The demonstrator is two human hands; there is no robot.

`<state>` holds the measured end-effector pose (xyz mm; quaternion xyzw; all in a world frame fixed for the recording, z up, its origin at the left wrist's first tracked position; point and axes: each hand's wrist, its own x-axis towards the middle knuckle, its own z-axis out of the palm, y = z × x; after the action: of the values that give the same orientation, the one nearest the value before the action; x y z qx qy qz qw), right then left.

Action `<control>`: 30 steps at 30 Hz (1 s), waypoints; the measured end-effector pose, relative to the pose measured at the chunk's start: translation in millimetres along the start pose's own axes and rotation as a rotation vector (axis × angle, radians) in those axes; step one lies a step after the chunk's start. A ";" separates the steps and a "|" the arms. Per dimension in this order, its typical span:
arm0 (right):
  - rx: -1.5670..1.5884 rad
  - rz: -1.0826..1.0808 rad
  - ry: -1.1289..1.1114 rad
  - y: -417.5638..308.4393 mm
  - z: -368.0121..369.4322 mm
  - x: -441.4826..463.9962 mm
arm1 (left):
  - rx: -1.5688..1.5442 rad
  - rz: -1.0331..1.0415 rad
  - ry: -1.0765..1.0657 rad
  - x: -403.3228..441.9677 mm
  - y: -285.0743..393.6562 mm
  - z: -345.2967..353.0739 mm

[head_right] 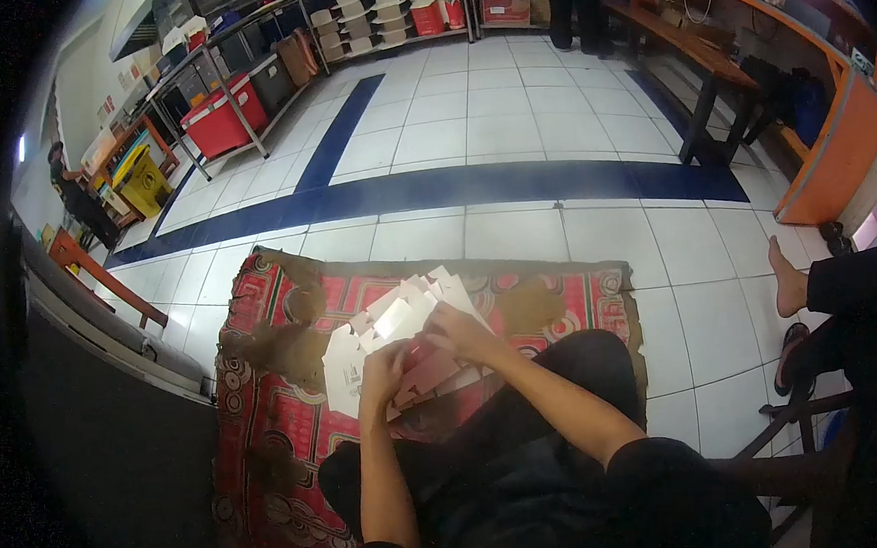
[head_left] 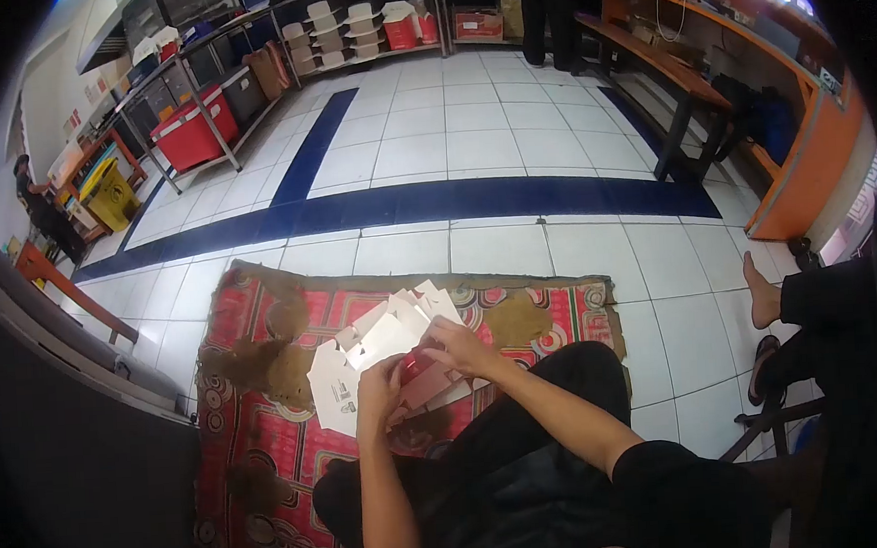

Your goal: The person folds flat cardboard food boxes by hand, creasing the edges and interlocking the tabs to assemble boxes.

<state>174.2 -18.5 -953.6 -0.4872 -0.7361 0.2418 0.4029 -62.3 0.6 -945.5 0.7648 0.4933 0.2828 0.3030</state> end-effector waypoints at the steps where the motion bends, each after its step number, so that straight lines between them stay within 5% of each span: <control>1: -0.076 -0.039 0.051 0.2 0.9 0.7 | -0.017 0.006 -0.005 -0.4 0.6 -0.7; 5: -0.116 0.189 0.148 -14.3 2.4 2.6 | -0.087 -0.066 -0.047 0.9 -1.4 -7.7; 14: -0.131 -0.168 0.003 3.7 14.9 -2.6 | -0.076 0.060 -0.111 0.3 -4.4 -7.3; 17: 0.053 0.071 0.001 -19.3 2.5 -0.2 | -0.255 -0.092 -0.192 -1.4 10.8 -13.7; 21: -0.049 -0.061 0.076 -29.4 3.0 -2.1 | -0.163 -0.013 -0.188 -2.7 36.5 -22.3; 23: -0.004 0.075 0.336 -34.8 17.0 -4.7 | -0.145 0.008 0.166 0.0 45.8 -22.3; 25: 0.317 0.262 0.113 -36.9 24.1 -4.8 | -0.276 0.007 0.248 6.7 46.0 -17.5; 27: 0.285 0.064 0.047 -41.5 32.6 -10.5 | -0.687 0.109 0.419 7.7 48.4 -7.0; 30: 0.447 0.124 0.207 -12.8 64.6 -10.2 | -0.747 0.104 0.462 1.6 68.5 -10.6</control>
<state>115.9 -30.7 -983.7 -0.4523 -0.5880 0.3717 0.5582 -29.6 -18.5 -887.5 0.5433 0.3729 0.6200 0.4260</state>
